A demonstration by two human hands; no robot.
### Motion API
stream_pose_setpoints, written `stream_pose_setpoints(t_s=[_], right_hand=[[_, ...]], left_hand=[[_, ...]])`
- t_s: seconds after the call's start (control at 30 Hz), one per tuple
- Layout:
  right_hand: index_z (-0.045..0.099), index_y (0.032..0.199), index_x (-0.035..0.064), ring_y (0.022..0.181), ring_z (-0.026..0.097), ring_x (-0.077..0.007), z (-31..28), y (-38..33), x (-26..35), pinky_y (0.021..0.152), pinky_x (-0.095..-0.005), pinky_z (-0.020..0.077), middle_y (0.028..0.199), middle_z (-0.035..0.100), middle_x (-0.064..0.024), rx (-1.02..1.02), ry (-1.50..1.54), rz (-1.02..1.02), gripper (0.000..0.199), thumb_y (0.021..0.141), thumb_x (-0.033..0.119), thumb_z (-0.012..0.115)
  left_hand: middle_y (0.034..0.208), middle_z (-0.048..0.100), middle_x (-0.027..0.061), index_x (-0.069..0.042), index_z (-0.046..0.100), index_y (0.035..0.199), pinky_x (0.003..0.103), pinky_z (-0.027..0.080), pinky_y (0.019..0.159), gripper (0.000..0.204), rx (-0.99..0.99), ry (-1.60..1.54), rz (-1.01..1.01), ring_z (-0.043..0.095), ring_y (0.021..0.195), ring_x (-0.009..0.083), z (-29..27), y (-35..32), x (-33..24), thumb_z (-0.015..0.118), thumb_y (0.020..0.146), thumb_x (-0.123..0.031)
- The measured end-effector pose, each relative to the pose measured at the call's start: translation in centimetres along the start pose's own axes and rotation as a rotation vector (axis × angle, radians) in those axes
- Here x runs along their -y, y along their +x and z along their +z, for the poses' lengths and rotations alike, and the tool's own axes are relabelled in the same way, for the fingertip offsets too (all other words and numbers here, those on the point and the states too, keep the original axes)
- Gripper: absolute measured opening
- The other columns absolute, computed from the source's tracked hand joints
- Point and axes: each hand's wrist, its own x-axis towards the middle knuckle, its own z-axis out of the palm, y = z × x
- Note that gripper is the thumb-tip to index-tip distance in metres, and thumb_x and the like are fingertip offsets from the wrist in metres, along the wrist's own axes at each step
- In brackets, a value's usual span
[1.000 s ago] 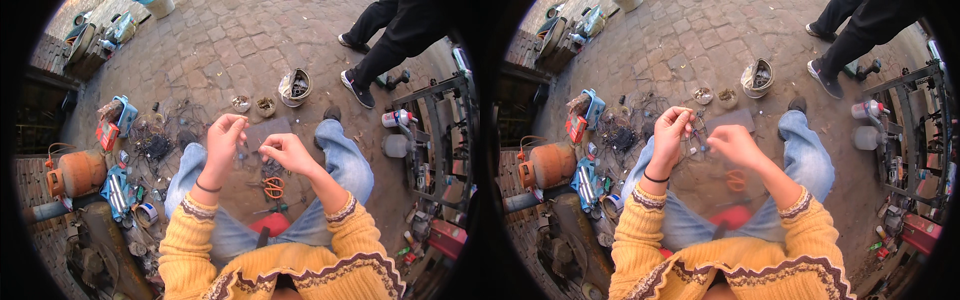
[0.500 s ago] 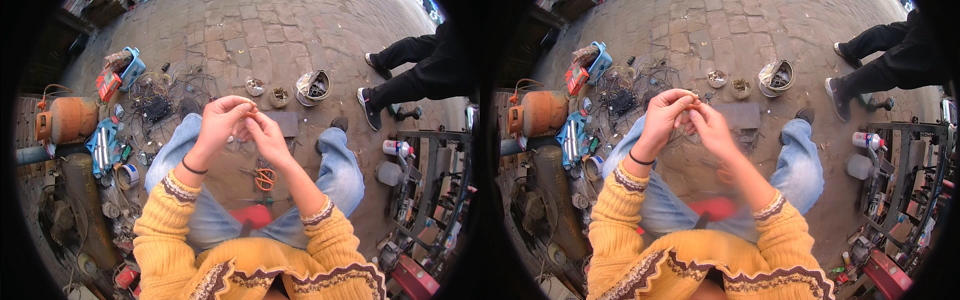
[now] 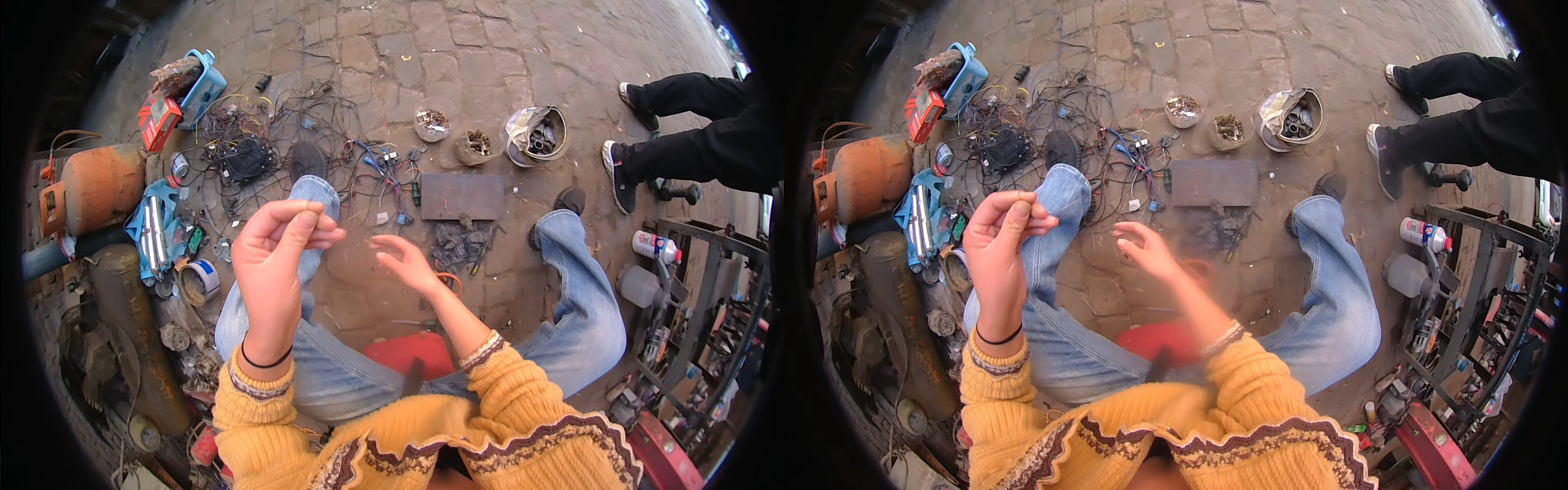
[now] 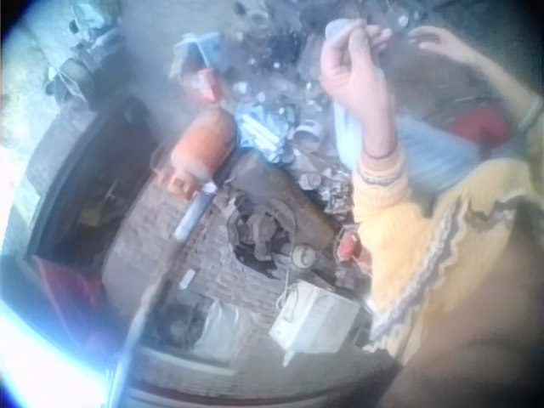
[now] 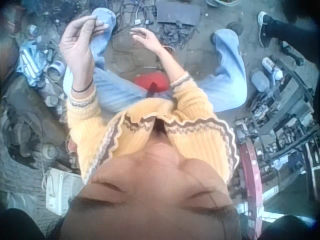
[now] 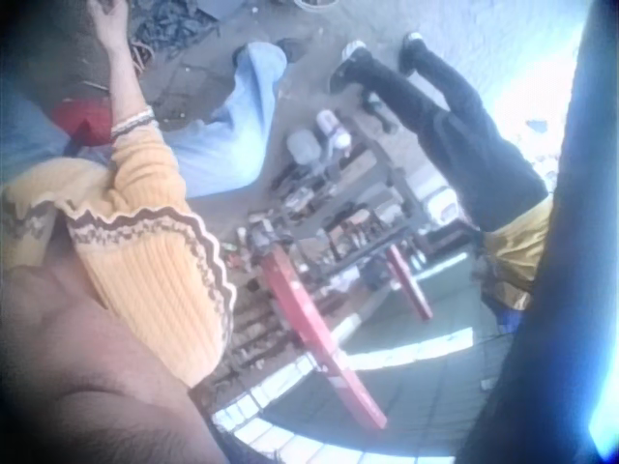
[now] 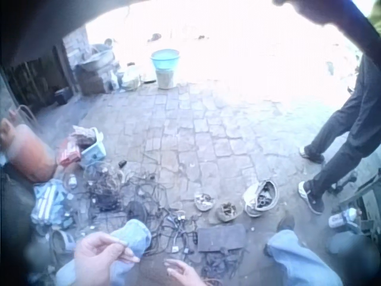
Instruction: The person sits on the ground and repeatedly picks up small metal pieces, then joins them with thin wire or string. They manipulate the items with both hands, occasionally placing finished pieces into a nearby container.
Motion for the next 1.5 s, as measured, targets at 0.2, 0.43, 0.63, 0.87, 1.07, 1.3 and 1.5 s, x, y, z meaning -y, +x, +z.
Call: stream_pose_setpoints(t_s=[0.2,0.43,0.63,0.87,1.07,1.3,1.5], right_hand=[[0.068,0.108,0.0000,0.075,0.061,-0.0087,-13.4,5.7,-3.1,0.067,-0.0225,0.0483,0.090,0.070,-0.0044,-1.047,-0.217,-0.068,0.019,0.090,0.008,0.066],[0.050,0.129,-0.0056,0.055,0.059,-0.0116,-21.4,11.0,2.4,0.047,-0.0238,0.0463,0.078,0.070,-0.0122,-1.096,0.026,0.087,0.034,0.098,0.009,0.053],[0.044,0.139,-0.0047,0.054,0.063,-0.0123,-24.7,12.1,3.5,0.044,-0.0260,0.0472,0.074,0.070,-0.0134,-0.835,-0.386,0.336,0.046,0.095,0.007,0.056],[0.074,0.103,0.0099,0.087,0.072,-0.0270,-24.8,12.5,4.7,0.081,-0.0395,0.0551,0.094,0.074,-0.0129,-0.968,-0.912,0.467,0.027,0.079,0.023,0.075],[0.076,0.098,0.0146,0.097,0.069,-0.0311,-24.4,12.8,5.4,0.086,-0.0417,0.0538,0.100,0.073,-0.0131,-0.996,-1.042,0.495,0.024,0.078,0.027,0.077],[0.078,0.090,0.0117,0.084,0.071,-0.0249,-24.6,10.1,6.1,0.077,-0.0373,0.0542,0.088,0.074,-0.0114,-1.041,-0.894,0.364,0.017,0.079,0.024,0.077],[0.074,0.100,-0.0012,0.084,0.063,-0.0113,-18.6,2.1,8.8,0.081,-0.0265,0.0476,0.091,0.072,-0.0027,-0.953,-0.161,-0.119,0.023,0.085,0.016,0.076]], left_hand=[[0.083,0.071,0.0135,0.004,0.065,0.098,0.025,0.054,0.060,0.010,0.008,0.036,-0.122,0.070,0.070,0.0191,-1.1,-0.3,-0.5,0.063,0.093,-0.004],[0.078,0.069,0.0152,0.003,0.063,0.092,0.026,0.052,0.053,0.012,-0.043,-0.002,-0.241,0.068,0.062,0.0200,-0.9,0.0,-0.8,0.066,0.092,-0.009],[0.075,0.068,0.0178,0.004,0.061,0.090,0.027,0.052,0.049,0.016,-0.028,-0.013,-0.314,0.065,0.054,0.0201,-1.2,0.3,-0.4,0.067,0.092,-0.011],[0.076,0.067,0.0200,0.004,0.061,0.090,0.027,0.052,0.047,0.017,-0.007,-0.068,-0.347,0.063,0.051,0.0195,-1.0,0.4,-0.3,0.069,0.090,-0.011],[0.077,0.067,0.0203,0.004,0.060,0.090,0.027,0.051,0.047,0.016,-0.008,-0.067,-0.352,0.062,0.050,0.0194,-0.6,0.5,-0.3,0.069,0.090,-0.010],[0.079,0.069,0.0200,0.005,0.062,0.093,0.026,0.051,0.051,0.014,0.009,-0.056,-0.371,0.063,0.053,0.0182,0.0,0.8,-0.3,0.066,0.092,-0.009],[0.084,0.071,0.0131,0.003,0.066,0.099,0.022,0.048,0.052,0.013,0.112,-0.032,-0.297,0.064,0.058,0.0131,0.7,0.4,0.1,0.065,0.093,-0.009]])
